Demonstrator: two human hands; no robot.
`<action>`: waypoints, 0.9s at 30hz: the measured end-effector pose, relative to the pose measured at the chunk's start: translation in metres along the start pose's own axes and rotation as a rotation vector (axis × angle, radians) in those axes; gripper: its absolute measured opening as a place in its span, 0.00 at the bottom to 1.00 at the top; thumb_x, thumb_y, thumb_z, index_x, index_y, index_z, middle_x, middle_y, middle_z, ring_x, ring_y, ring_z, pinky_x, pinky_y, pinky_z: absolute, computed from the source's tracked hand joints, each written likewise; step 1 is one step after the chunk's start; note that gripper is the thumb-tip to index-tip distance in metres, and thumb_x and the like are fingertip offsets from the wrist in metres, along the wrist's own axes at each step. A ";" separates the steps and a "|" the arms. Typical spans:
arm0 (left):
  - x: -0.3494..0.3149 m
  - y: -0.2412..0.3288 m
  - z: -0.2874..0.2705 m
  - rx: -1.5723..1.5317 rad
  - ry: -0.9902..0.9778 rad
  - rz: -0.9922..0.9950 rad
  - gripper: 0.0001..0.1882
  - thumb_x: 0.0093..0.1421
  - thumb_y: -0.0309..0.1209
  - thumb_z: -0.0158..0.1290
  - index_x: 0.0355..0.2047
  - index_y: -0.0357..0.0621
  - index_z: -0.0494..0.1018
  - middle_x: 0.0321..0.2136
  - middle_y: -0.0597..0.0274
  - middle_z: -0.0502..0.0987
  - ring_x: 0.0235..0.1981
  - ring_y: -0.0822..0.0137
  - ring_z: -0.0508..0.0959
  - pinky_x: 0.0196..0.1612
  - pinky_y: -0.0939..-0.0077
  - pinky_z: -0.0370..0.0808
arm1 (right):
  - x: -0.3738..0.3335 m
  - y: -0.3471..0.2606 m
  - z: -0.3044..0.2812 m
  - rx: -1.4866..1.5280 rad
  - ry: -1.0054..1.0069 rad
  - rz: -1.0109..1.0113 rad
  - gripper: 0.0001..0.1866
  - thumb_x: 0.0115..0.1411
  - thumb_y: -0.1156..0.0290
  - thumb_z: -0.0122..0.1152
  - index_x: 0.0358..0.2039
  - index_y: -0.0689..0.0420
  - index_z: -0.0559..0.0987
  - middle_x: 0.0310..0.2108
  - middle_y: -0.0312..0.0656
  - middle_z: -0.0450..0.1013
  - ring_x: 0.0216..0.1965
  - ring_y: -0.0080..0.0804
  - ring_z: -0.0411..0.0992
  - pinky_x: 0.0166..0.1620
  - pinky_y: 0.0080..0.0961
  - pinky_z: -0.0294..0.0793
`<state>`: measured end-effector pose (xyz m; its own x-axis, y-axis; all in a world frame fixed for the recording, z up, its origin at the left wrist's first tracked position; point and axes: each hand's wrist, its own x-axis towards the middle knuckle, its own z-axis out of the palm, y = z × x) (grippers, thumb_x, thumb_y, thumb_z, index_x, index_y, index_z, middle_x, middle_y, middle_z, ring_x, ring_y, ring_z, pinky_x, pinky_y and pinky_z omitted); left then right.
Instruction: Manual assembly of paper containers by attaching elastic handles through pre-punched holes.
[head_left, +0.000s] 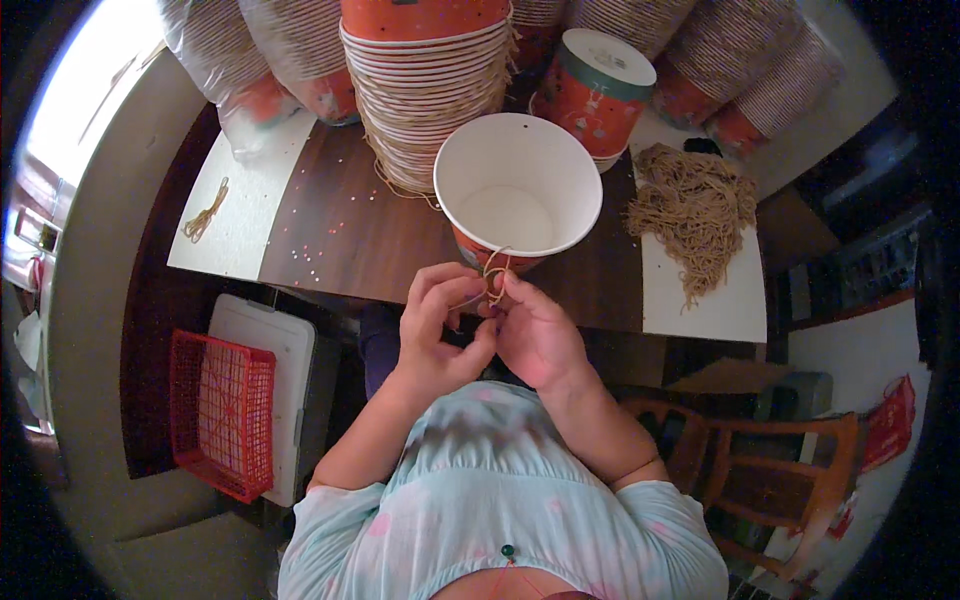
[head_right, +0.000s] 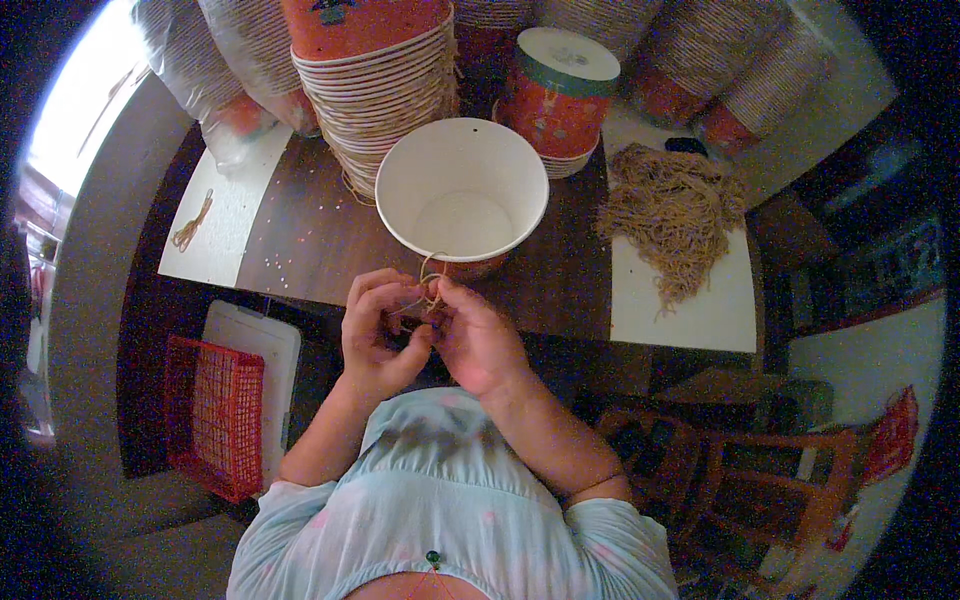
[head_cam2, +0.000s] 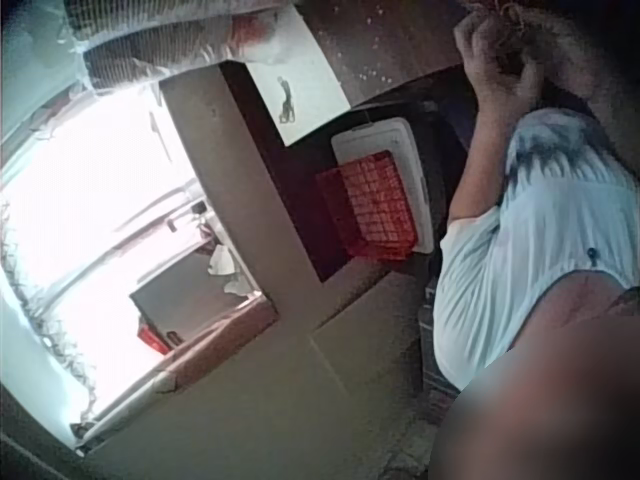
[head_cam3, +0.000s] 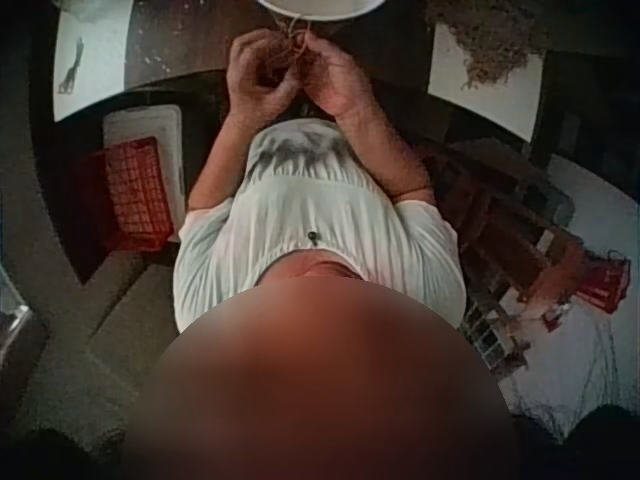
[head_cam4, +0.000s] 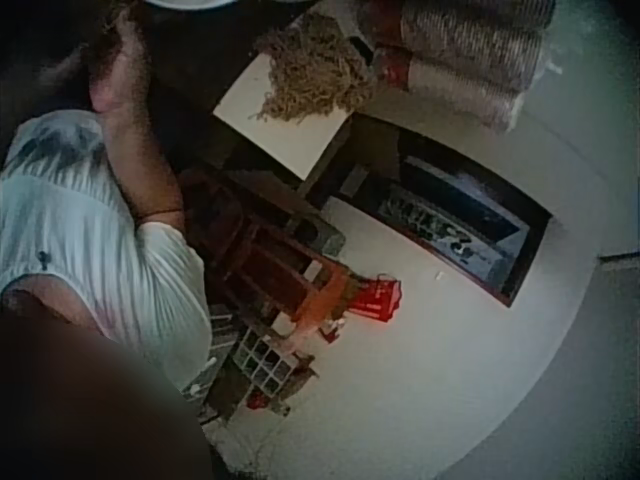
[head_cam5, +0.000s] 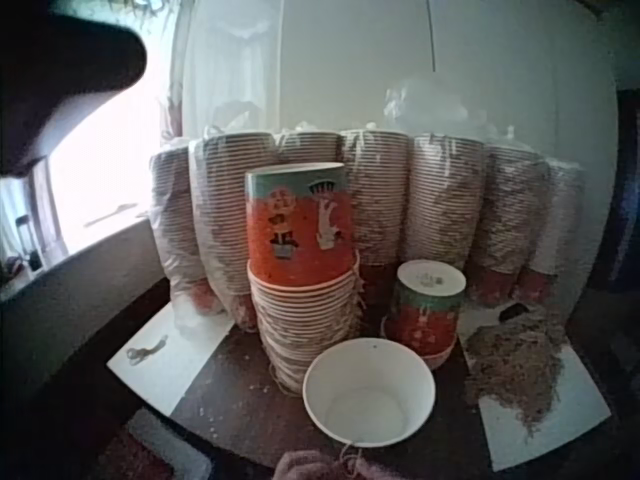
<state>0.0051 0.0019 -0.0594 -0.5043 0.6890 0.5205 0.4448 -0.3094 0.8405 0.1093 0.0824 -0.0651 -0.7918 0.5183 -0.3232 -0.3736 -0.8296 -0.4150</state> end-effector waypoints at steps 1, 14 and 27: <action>0.001 0.003 -0.002 0.137 -0.050 0.050 0.15 0.46 0.20 0.59 0.36 0.38 0.72 0.37 0.58 0.71 0.31 0.76 0.74 0.28 0.82 0.72 | 0.001 0.001 -0.002 -0.014 -0.030 -0.024 0.08 0.59 0.62 0.54 0.35 0.51 0.75 0.32 0.31 0.72 0.33 0.22 0.68 0.39 0.22 0.65; 0.008 -0.011 -0.009 -0.302 -0.162 -0.492 0.06 0.53 0.21 0.57 0.32 0.35 0.73 0.26 0.65 0.77 0.27 0.77 0.76 0.31 0.86 0.72 | 0.008 -0.011 -0.009 -0.325 0.111 -0.194 0.10 0.56 0.65 0.56 0.36 0.54 0.78 0.30 0.28 0.73 0.27 0.15 0.64 0.29 0.14 0.60; 0.012 -0.018 -0.015 -0.405 -0.161 -0.547 0.04 0.52 0.21 0.58 0.29 0.36 0.74 0.25 0.67 0.77 0.26 0.81 0.74 0.29 0.88 0.70 | 0.002 -0.018 -0.025 -0.489 0.198 -0.340 0.09 0.52 0.69 0.59 0.33 0.59 0.77 0.26 0.32 0.72 0.24 0.19 0.63 0.30 0.16 0.62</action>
<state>-0.0200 0.0056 -0.0659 -0.4477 0.8942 0.0046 -0.1683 -0.0893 0.9817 0.1268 0.1032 -0.0794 -0.5458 0.8037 -0.2369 -0.2870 -0.4449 -0.8483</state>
